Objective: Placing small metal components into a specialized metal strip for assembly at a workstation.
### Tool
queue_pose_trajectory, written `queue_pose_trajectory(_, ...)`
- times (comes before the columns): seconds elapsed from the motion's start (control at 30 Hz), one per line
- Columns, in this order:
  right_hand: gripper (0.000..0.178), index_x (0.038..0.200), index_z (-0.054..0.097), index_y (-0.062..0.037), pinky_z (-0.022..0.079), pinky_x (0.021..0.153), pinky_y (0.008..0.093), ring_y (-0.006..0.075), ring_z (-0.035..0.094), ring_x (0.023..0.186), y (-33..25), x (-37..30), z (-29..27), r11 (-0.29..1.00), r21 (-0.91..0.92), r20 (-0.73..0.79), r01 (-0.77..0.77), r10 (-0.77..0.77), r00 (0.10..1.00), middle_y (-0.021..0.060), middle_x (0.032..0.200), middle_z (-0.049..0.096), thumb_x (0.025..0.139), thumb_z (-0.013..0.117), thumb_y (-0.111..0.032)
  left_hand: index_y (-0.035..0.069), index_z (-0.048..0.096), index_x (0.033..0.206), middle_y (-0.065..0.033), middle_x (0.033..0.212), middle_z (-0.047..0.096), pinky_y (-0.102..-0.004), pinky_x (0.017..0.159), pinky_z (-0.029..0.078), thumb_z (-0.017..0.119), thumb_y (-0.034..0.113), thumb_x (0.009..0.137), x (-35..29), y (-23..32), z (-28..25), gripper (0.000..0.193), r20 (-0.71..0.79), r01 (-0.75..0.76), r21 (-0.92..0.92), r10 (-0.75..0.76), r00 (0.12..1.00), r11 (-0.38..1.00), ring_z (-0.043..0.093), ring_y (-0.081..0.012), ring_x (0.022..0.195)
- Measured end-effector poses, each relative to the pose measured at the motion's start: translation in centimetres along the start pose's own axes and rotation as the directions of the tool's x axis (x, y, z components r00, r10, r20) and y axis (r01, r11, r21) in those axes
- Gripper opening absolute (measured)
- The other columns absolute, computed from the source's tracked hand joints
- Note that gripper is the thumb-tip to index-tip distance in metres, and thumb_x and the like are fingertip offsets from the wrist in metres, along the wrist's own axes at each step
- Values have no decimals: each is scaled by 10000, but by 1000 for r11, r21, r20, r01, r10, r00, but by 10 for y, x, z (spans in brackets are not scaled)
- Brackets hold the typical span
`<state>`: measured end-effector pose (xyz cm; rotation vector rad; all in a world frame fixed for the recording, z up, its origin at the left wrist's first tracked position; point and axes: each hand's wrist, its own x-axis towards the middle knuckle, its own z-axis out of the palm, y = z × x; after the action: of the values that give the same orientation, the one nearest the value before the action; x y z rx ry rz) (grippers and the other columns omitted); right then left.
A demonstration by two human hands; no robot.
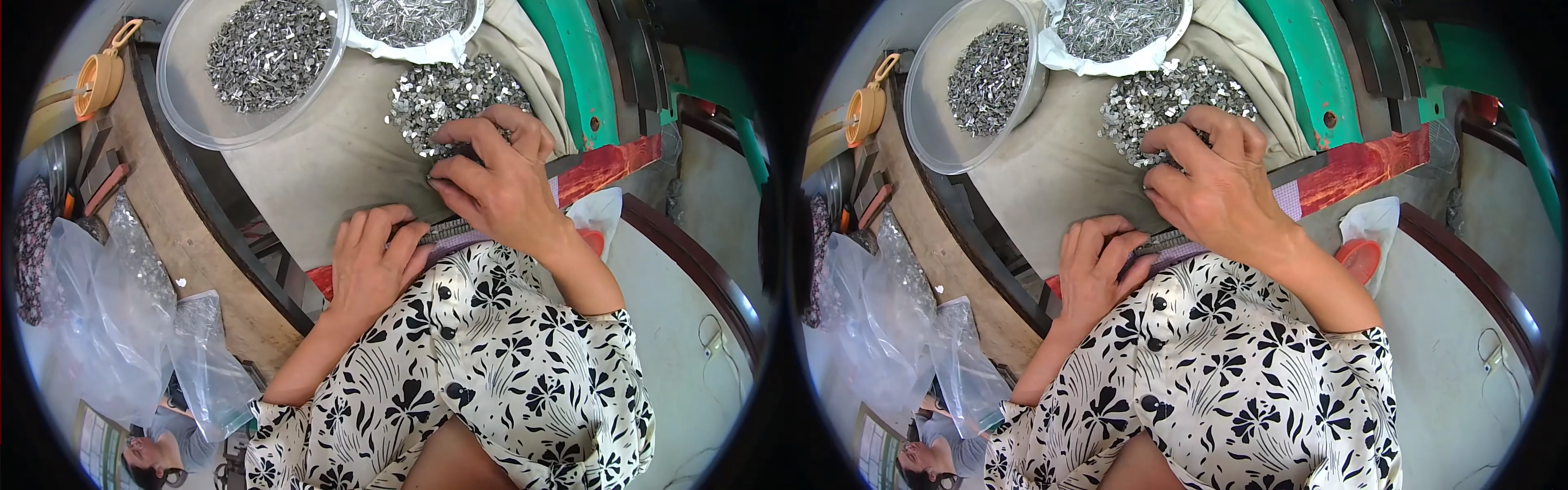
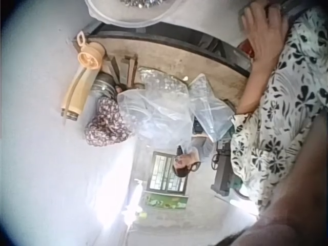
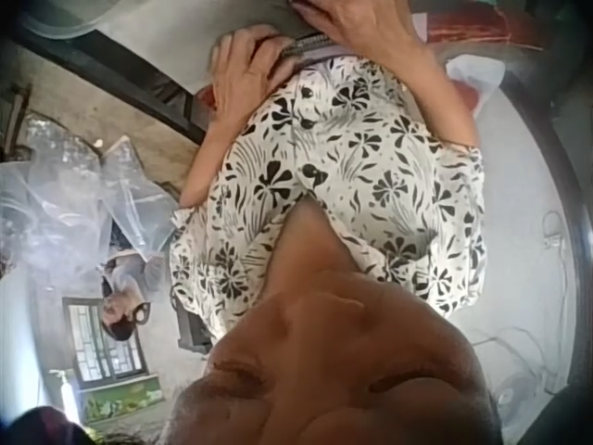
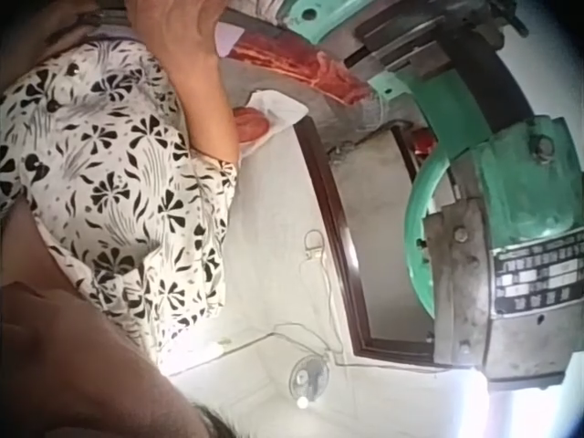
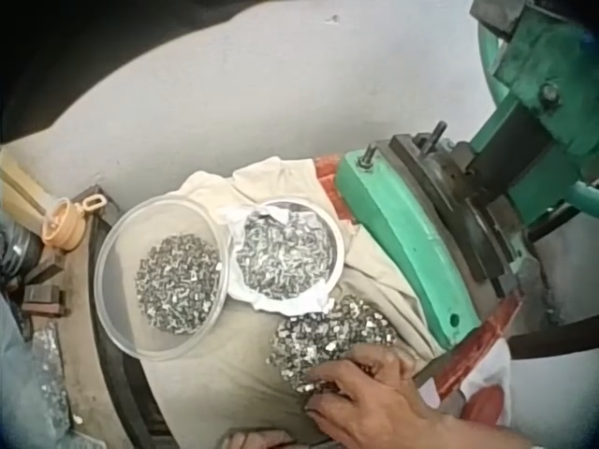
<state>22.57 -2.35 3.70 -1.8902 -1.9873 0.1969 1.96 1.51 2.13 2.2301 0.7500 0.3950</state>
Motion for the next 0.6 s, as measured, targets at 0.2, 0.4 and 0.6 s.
queue_pose_trajectory(0.2,198,858,759,-194,294,912,379,252,511,1056,5,-12,-7,998,22,-7,-64,64,998,-46,1102,648,670,817,-167,115,689,1021,-35,1066,596,-376,742,419,769,175,754,-8,-3,0,286,27,-21,8,21,999,1000,561,-239,932)
queue_pose_trajectory(0.4,234,886,765,-184,303,936,377,265,488,1082,11,-22,-12,992,34,-24,-122,123,992,-18,1098,652,662,818,-140,89,686,1014,-65,1023,603,-385,710,461,766,109,768,2,-4,-4,260,-27,3,-105,-6,1000,994,596,-266,860)
queue_pose_trajectory(0.6,243,892,762,-191,299,942,381,266,487,1087,6,-18,-11,996,56,-55,-72,75,996,-18,1103,649,660,806,-132,57,685,958,-85,941,609,-364,631,510,735,33,797,43,-1,-8,171,-57,17,3,-16,998,1000,629,-270,735)
